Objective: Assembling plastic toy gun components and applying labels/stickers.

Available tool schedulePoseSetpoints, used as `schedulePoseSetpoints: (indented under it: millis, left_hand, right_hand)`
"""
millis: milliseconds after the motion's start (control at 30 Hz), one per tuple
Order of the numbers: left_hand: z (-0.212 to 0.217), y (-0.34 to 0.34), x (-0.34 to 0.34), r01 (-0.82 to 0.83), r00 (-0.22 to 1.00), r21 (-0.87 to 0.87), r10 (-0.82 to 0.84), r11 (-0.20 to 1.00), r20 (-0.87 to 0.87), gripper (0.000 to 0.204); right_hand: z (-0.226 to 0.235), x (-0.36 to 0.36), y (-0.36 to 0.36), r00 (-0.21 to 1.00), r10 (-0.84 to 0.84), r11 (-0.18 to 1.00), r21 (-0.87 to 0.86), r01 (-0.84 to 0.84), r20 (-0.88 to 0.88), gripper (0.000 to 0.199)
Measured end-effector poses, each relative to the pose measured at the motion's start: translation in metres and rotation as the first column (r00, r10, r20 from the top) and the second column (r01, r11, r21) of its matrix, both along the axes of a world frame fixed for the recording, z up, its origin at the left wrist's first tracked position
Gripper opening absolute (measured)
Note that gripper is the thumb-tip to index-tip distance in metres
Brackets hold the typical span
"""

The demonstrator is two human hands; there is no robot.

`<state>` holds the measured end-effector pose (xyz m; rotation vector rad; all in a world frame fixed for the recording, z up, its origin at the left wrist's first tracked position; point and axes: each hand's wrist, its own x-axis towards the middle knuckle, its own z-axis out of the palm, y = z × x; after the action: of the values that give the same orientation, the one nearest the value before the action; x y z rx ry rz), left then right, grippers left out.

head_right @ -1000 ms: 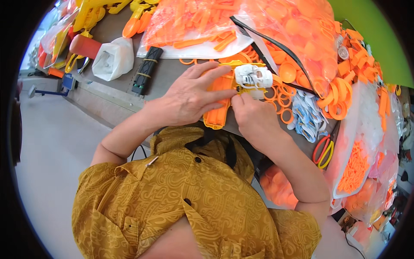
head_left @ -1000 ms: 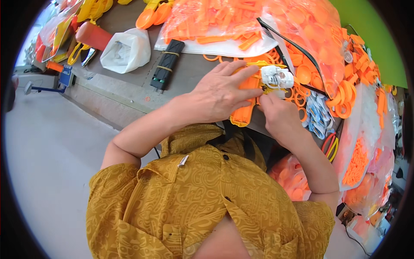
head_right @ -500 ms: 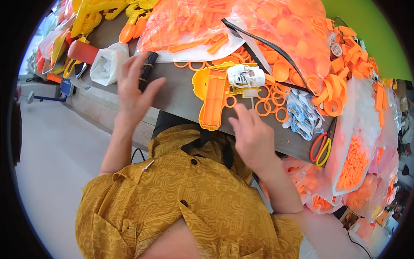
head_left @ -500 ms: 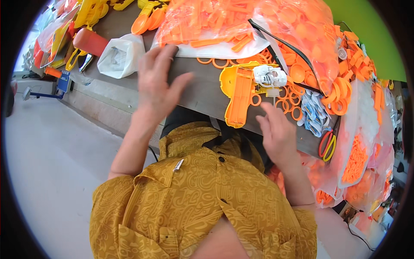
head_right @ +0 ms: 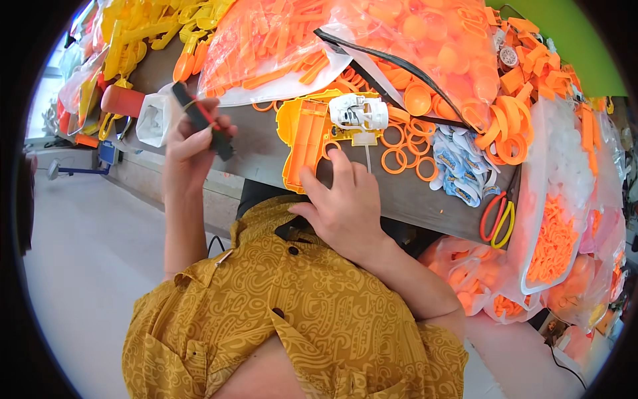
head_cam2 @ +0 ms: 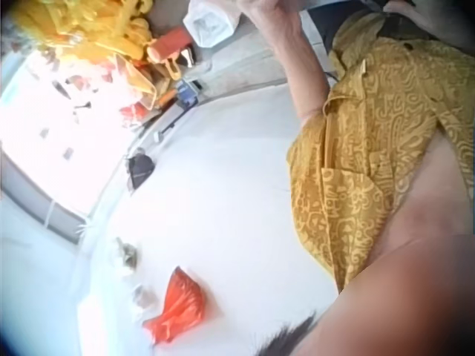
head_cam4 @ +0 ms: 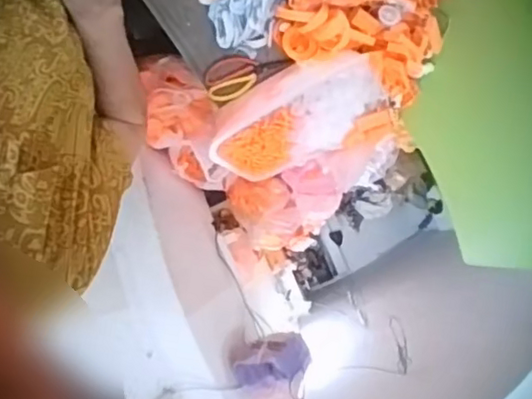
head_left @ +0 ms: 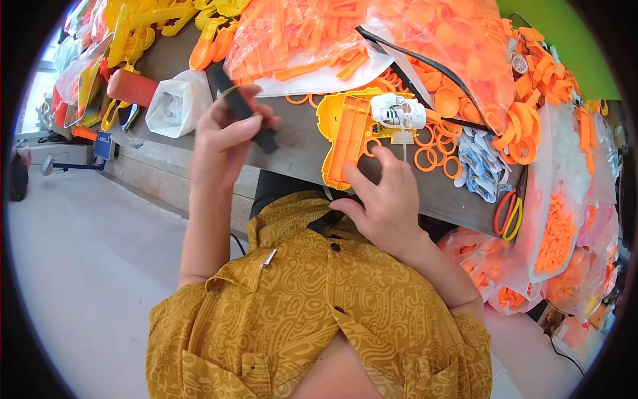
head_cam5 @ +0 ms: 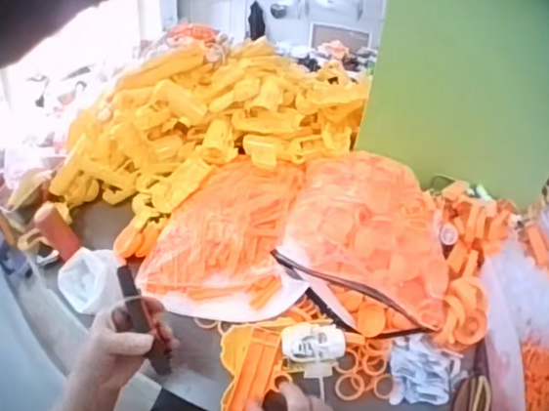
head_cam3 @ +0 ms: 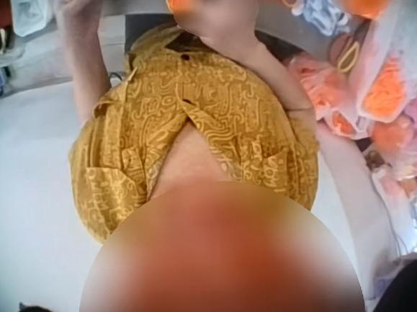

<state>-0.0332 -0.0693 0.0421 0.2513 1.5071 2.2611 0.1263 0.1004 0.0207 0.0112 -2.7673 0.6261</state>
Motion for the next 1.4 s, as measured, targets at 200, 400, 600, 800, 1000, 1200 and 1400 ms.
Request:
schedulePoseSetpoints:
  millis: [200, 400, 600, 800, 1000, 1200, 1400]
  left_hand:
    - [0.004, 0.06, -0.009, 0.237, 0.971, 0.101, -0.24, 0.966, 0.015, 0.015]
    - [0.001, 0.087, -0.008, 0.299, 0.954, 0.069, -0.3, 0.952, -0.005, 0.023]
    - [-0.016, 0.092, -0.008, 0.319, 0.926, -0.071, -0.327, 0.945, -0.189, 0.037]
    - [-0.014, 0.093, -0.004, 0.309, 0.91, -0.121, -0.33, 0.943, -0.249, 0.04]
    - [-0.011, 0.093, 0.004, 0.304, 0.868, -0.184, -0.352, 0.935, -0.35, 0.04]
    - [-0.009, 0.085, 0.004, 0.27, 0.865, -0.167, -0.315, 0.948, -0.39, 0.039]
    - [0.002, 0.054, -0.014, 0.264, 0.96, 0.021, -0.26, 0.964, -0.106, 0.037]
  right_hand:
    - [-0.003, -0.005, -0.004, 1.0, -0.002, 1.0, 0.007, 0.002, 0.028, 0.043]
    - [-0.008, 0.005, 0.006, 0.998, 0.05, 0.999, 0.005, -0.05, 0.034, 0.038]
    - [-0.008, 0.005, 0.008, 0.996, 0.085, 0.996, -0.018, -0.086, -0.013, 0.038]
    - [-0.009, 0.005, 0.008, 0.996, 0.081, 0.996, -0.025, -0.083, -0.048, 0.036]
    - [-0.017, 0.004, 0.007, 0.993, 0.048, 0.999, -0.011, -0.049, -0.109, 0.036]
    - [-0.022, 0.004, 0.0, 0.969, 0.032, 0.999, 0.005, -0.032, -0.246, 0.032]
    - [-0.03, 0.0, -0.009, 0.946, -0.068, 0.998, -0.01, 0.069, -0.316, 0.032]
